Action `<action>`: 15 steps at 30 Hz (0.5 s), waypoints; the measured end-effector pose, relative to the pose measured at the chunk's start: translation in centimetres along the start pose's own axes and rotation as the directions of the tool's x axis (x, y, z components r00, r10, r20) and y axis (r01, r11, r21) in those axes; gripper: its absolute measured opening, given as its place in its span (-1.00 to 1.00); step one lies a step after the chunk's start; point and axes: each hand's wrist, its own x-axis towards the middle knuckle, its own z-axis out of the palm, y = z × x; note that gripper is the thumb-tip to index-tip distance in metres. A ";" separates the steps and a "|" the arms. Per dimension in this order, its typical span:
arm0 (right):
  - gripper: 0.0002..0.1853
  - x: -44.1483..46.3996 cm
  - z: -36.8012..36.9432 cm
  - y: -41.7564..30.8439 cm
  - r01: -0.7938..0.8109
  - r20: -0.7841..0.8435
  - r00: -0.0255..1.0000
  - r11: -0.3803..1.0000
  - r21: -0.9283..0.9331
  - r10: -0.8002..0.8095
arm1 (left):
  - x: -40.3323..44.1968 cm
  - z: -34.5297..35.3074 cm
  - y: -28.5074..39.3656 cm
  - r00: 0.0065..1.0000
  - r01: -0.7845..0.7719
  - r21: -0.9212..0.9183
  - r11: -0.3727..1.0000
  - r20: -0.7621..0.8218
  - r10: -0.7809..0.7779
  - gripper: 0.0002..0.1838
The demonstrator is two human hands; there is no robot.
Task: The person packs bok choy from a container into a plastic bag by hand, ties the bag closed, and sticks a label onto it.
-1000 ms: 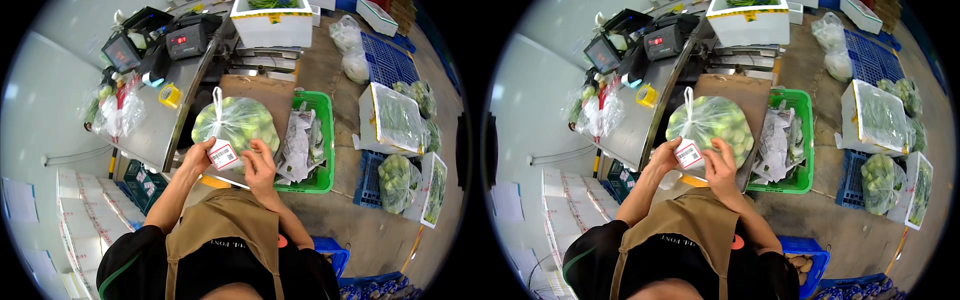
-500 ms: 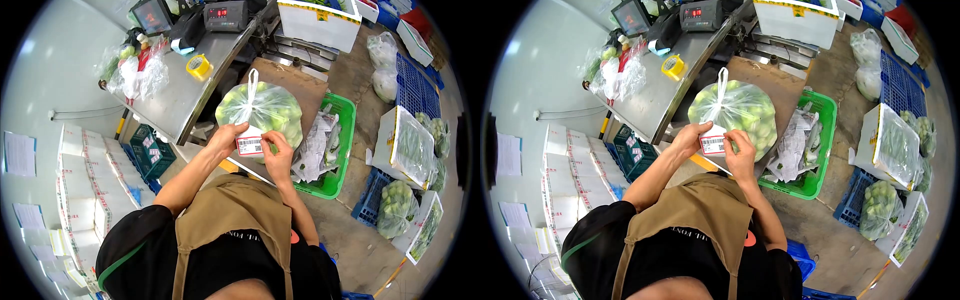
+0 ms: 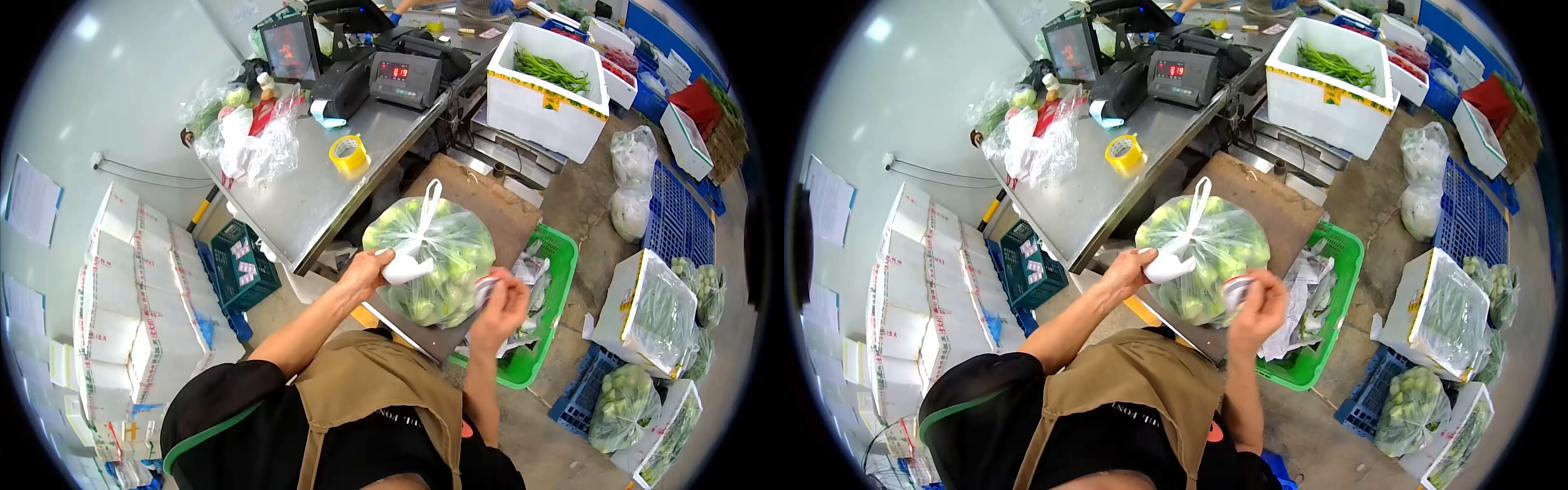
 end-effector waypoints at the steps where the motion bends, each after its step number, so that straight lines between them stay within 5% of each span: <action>1: -0.90 1.4 -1.2 0.6 -0.044 -0.034 0.998 0.999 0.021 0.045 | -0.7 -0.1 0.4 0.999 -0.024 0.006 1.000 0.040 0.024 -0.74; 4: -0.90 5.2 -4.0 4.6 -0.142 -0.126 0.981 0.988 0.064 0.149 | -0.1 -2.7 -1.1 0.993 -0.099 0.263 0.960 0.086 0.079 -0.80; 7: -0.89 7.3 -6.2 9.0 -0.185 -0.202 0.962 0.983 0.020 0.185 | -1.5 -3.4 -1.5 0.975 -0.183 0.191 0.965 0.164 0.152 -0.79; 9: -0.86 8.1 -6.6 10.8 -0.155 -0.193 0.970 0.988 -0.020 0.148 | -3.2 -2.8 -0.3 0.985 -0.086 0.123 0.989 0.161 0.065 -0.83; 15: -0.86 9.1 -6.0 15.9 -0.218 -0.166 0.962 0.976 0.005 0.216 | -3.5 -3.4 -1.5 0.963 -0.270 0.455 0.849 0.125 0.240 -0.69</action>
